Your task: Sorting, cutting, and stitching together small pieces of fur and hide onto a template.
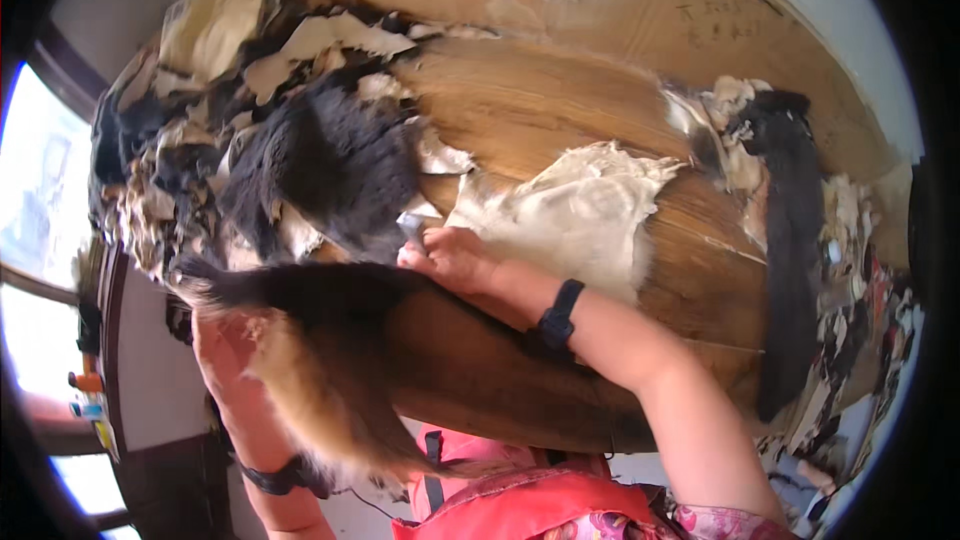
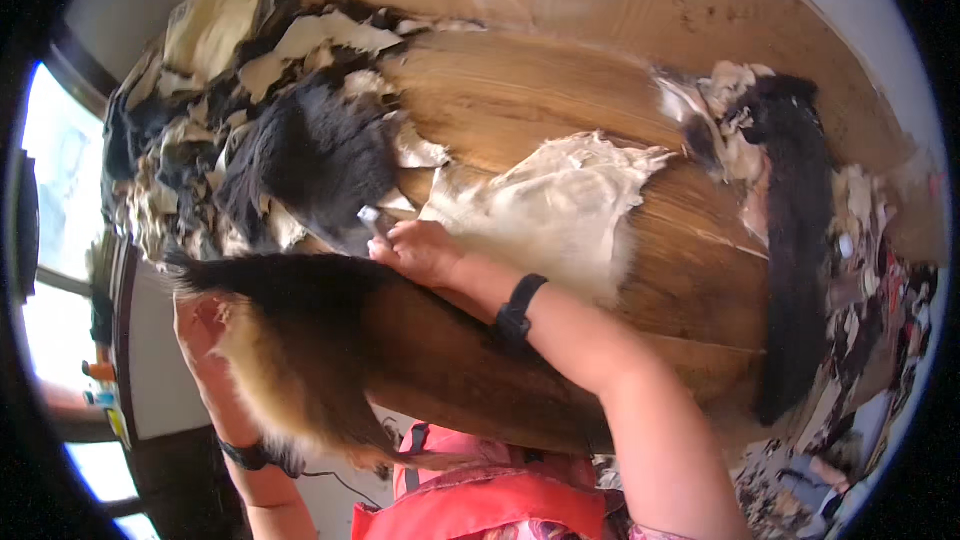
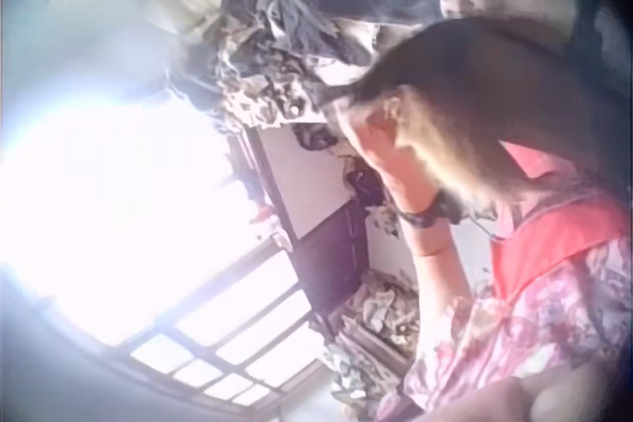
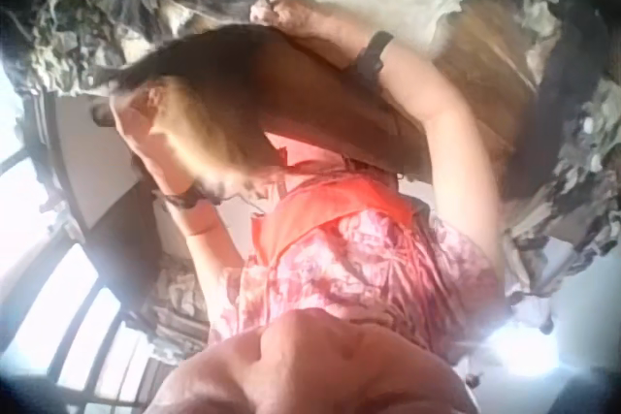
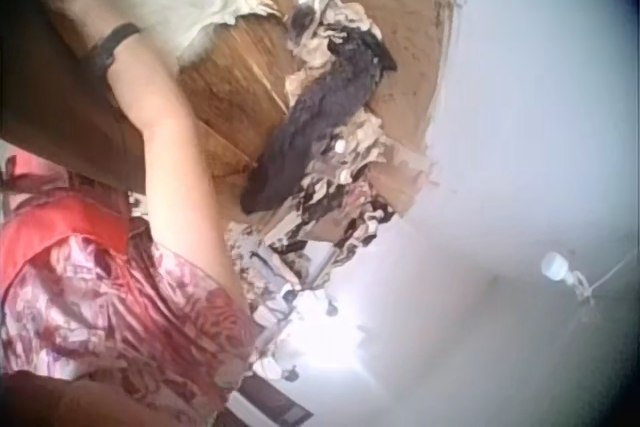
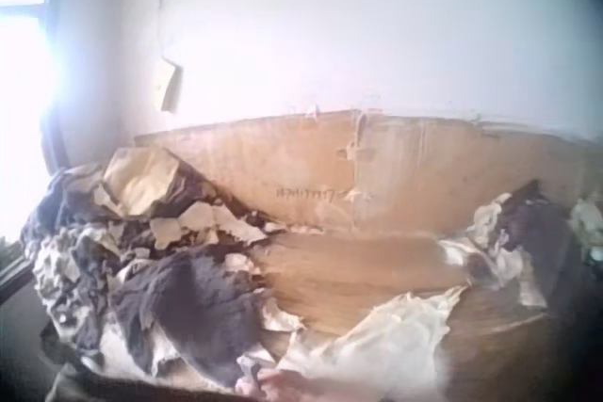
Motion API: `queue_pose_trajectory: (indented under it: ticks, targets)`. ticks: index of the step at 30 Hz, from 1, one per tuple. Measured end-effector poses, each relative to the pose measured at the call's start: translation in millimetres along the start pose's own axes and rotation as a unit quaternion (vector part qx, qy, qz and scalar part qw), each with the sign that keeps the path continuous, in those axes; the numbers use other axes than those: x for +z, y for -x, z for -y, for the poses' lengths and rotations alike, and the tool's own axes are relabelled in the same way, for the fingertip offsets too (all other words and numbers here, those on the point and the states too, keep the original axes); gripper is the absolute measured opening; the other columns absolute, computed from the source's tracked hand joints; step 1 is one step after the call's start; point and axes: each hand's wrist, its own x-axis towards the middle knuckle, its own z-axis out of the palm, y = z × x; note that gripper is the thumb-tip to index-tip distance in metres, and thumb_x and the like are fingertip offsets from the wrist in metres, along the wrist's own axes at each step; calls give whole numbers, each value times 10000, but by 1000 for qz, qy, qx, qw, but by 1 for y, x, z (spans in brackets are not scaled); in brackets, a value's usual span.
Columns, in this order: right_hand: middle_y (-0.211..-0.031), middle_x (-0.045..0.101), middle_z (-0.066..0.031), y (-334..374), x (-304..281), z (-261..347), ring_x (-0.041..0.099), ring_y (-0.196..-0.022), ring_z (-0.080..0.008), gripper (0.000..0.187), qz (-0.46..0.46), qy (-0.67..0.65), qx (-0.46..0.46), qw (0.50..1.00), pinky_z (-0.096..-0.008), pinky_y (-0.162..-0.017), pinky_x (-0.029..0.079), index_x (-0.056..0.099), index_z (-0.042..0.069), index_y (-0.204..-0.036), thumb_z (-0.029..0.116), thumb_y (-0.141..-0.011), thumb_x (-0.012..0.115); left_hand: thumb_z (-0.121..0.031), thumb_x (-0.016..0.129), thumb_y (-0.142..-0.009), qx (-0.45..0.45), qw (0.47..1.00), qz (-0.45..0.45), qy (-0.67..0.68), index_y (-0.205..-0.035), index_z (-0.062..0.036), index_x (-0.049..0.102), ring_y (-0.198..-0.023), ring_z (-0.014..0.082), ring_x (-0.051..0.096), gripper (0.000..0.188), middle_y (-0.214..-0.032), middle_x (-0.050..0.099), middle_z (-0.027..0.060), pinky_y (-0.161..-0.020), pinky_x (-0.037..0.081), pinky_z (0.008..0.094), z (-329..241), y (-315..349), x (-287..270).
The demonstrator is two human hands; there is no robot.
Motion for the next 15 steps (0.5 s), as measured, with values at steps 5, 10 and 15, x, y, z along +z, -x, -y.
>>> queue_pose_trajectory:
  ticks: [5,10,15]
  targets:
    - [-961,694,-157,-4,-18,36,651,-936,-315,503,95,57,69,991,-400,-833,486,725,85,-932,500,-942,441,-175,542,-961,137,986,82,-43,-926,-54,598,-727,98,548,138,-837,586,33,-640,438,242,-21,-120,-103]
    - [-921,662,-170,19,-48,31,647,-784,-301,450,89,-40,75,992,-403,-756,499,708,40,-937,408,-967,451,-153,661,-880,251,924,59,-283,-1099,-51,674,-916,141,623,242,-1028,675,44,-815,481,284,-22,-178,-64]
    - [-906,566,-160,118,-88,47,550,-627,-225,341,-1,107,208,972,-380,-553,508,620,-8,-1014,289,-862,688,-27,650,-862,163,874,241,-389,-1101,-42,681,-945,152,637,242,-1099,666,78,-792,519,278,81,-123,27]
